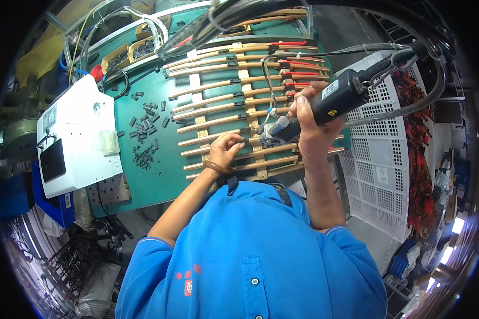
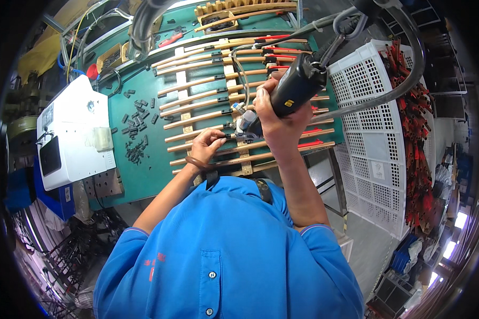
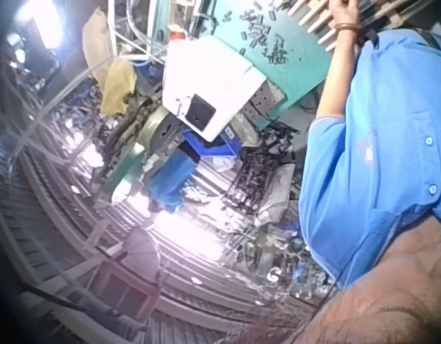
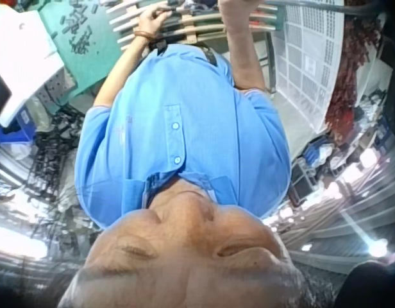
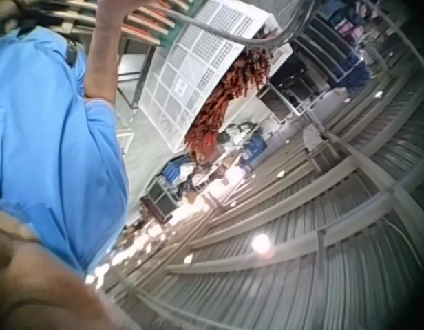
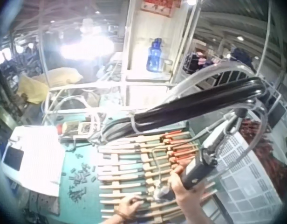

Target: The person assembles broom handles by attaching red plastic heads to wooden dowels using a handheld pneumatic tool. They retrieve finished units from a white basket, place them on a jig, and then use the tool to secure the heads onto the dowels.

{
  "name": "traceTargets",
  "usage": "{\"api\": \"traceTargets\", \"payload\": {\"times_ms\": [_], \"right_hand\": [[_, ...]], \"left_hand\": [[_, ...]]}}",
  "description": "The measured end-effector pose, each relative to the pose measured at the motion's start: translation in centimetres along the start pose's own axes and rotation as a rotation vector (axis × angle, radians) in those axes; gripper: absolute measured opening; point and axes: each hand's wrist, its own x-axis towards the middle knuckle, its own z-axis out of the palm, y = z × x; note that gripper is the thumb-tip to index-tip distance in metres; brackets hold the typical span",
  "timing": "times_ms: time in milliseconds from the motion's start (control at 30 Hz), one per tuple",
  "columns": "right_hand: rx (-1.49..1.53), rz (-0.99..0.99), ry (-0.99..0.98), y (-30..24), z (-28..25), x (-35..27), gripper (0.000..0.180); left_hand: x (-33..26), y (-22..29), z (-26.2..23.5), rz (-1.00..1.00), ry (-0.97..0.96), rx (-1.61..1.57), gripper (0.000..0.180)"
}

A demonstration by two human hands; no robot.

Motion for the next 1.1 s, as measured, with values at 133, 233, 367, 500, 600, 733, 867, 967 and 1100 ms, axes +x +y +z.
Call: {"api": "traceTargets", "payload": {"times_ms": [133, 233, 367, 500, 600, 733, 867, 967, 1100], "right_hand": [[-0.009, -0.003, -0.006, 0.0, -0.3, 0.1, 0.034], [-0.006, -0.008, -0.017, 0.0, -0.4, 0.1, 0.034], [-0.010, -0.003, -0.024, 0.1, -0.5, 0.1, 0.035], [0.000, -0.008, -0.041, 0.0, -0.5, 0.2, 0.035], [-0.044, -0.019, -0.033, 0.2, -0.7, 0.1, 0.035], [-0.014, -0.008, -0.032, 0.0, -0.5, 0.1, 0.034], [-0.019, -0.010, -0.028, 0.1, -0.5, 0.1, 0.034], [0.000, 0.004, -0.026, 0.0, -0.3, 0.0, 0.035], [0.016, 0.008, -0.008, 0.0, 0.2, -0.1, 0.035]], "left_hand": [[-0.4, 0.6, -0.4, -0.247, 0.008, -0.281, 0.012], [-0.4, 0.7, -0.5, -0.319, 0.046, -0.398, 0.016], [-0.1, 0.8, -1.0, -0.453, 0.025, -0.624, 0.022], [0.0, 1.3, -1.4, -0.559, 0.027, -0.853, 0.020], [-0.1, 2.9, -1.6, -0.585, 0.047, -0.933, 0.029], [-0.4, 2.1, -2.2, -0.511, 0.037, -1.008, 0.044], [-0.2, 2.0, -2.5, -0.468, -0.040, -1.064, 0.048], [-0.1, 2.7, -2.6, -0.511, -0.035, -1.007, 0.051], [0.2, 1.7, -2.4, -0.439, -0.110, -0.434, 0.059]]}}
